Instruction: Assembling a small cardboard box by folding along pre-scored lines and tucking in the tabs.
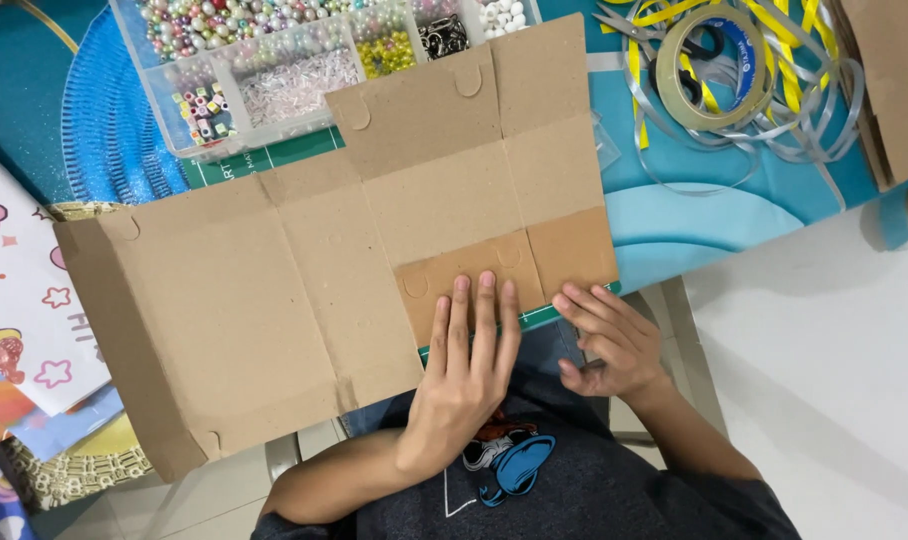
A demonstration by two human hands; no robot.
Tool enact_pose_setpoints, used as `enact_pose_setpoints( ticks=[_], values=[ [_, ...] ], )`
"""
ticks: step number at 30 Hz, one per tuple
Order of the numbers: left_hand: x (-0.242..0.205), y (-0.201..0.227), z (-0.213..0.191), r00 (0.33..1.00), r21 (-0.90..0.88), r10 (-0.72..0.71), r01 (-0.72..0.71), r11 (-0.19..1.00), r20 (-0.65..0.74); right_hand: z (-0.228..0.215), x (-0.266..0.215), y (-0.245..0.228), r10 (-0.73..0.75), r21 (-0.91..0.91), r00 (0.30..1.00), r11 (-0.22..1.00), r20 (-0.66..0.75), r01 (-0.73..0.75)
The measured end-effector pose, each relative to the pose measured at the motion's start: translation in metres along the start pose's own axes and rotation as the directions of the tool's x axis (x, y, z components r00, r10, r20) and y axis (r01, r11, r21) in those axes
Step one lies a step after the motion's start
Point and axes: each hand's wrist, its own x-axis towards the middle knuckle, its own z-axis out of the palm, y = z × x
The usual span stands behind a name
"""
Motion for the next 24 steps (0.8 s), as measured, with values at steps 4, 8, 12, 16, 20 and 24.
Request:
enact_pose_setpoints(
  ticks=[4,8,12,16,20,24],
  values=[
    [0.009,0.008,-0.002,1.000,0.140,0.007,-0.006,0.990,-0.004,0.009,-0.017,0.011,0.092,0.314,0.973,0.949,-0.214,-0.021],
    [0.016,0.017,-0.002,1.000,0.225,0.006,0.001,0.974,-0.027,0.004,0.020,-0.004,0.191,0.164,0.946,0.975,-0.264,-0.151],
    [0.015,0.014,0.001,0.992,0.196,0.049,-0.026,0.980,-0.113,0.002,0.019,-0.002,0.165,0.101,0.964,0.984,-0.210,-0.147],
    [0.013,0.014,0.005,0.988,0.210,0.078,-0.049,0.977,-0.136,-0.013,0.022,-0.006,0.124,0.245,0.980,0.956,0.155,-0.160],
    [0.011,0.012,0.005,0.986,0.235,0.094,-0.060,0.970,-0.135,-0.011,0.049,0.000,0.040,0.325,0.975,0.939,0.219,-0.111],
    [0.006,0.015,0.004,0.995,0.205,0.066,-0.049,0.978,-0.075,-0.005,0.074,0.006,0.050,0.266,0.952,0.954,0.301,-0.134]
  ],
)
